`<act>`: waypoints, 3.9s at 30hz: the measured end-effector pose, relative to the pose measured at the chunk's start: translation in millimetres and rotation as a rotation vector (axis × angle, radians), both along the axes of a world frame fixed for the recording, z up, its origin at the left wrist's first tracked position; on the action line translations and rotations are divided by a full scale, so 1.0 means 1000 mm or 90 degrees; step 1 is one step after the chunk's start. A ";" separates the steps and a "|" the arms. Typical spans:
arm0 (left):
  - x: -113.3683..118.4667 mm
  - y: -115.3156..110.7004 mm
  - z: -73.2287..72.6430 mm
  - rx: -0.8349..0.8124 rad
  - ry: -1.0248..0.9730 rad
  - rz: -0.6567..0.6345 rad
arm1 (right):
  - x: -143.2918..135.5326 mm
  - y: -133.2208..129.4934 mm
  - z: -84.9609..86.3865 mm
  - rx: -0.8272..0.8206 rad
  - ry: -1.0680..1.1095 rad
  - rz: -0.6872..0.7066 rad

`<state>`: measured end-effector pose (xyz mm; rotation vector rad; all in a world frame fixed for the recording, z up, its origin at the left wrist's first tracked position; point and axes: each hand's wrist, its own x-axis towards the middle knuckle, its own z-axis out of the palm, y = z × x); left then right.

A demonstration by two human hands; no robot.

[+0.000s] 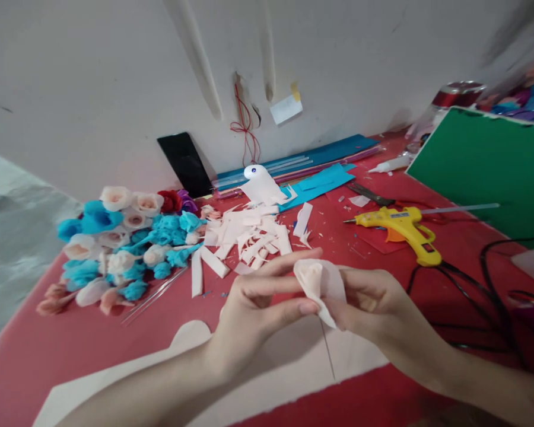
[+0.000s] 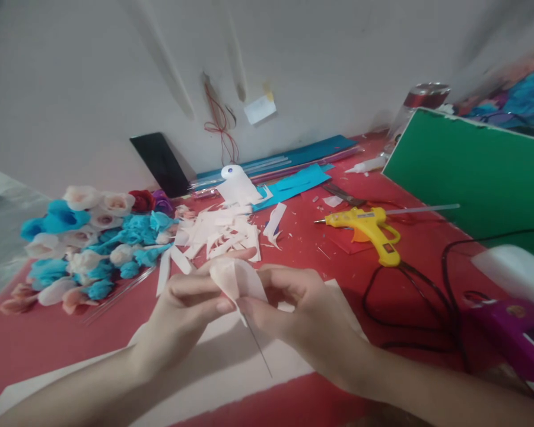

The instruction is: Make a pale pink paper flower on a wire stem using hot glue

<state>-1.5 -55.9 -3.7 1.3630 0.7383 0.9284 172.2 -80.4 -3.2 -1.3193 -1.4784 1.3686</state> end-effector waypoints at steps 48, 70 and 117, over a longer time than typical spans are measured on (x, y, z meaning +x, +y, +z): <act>-0.011 0.023 0.009 0.202 0.088 -0.068 | 0.000 0.009 0.008 0.032 -0.037 0.078; -0.016 0.022 0.004 0.312 0.155 -0.057 | 0.002 0.011 0.007 -0.003 -0.070 0.068; -0.017 0.025 0.000 0.538 0.135 -0.025 | 0.007 0.010 0.006 -0.028 -0.109 0.085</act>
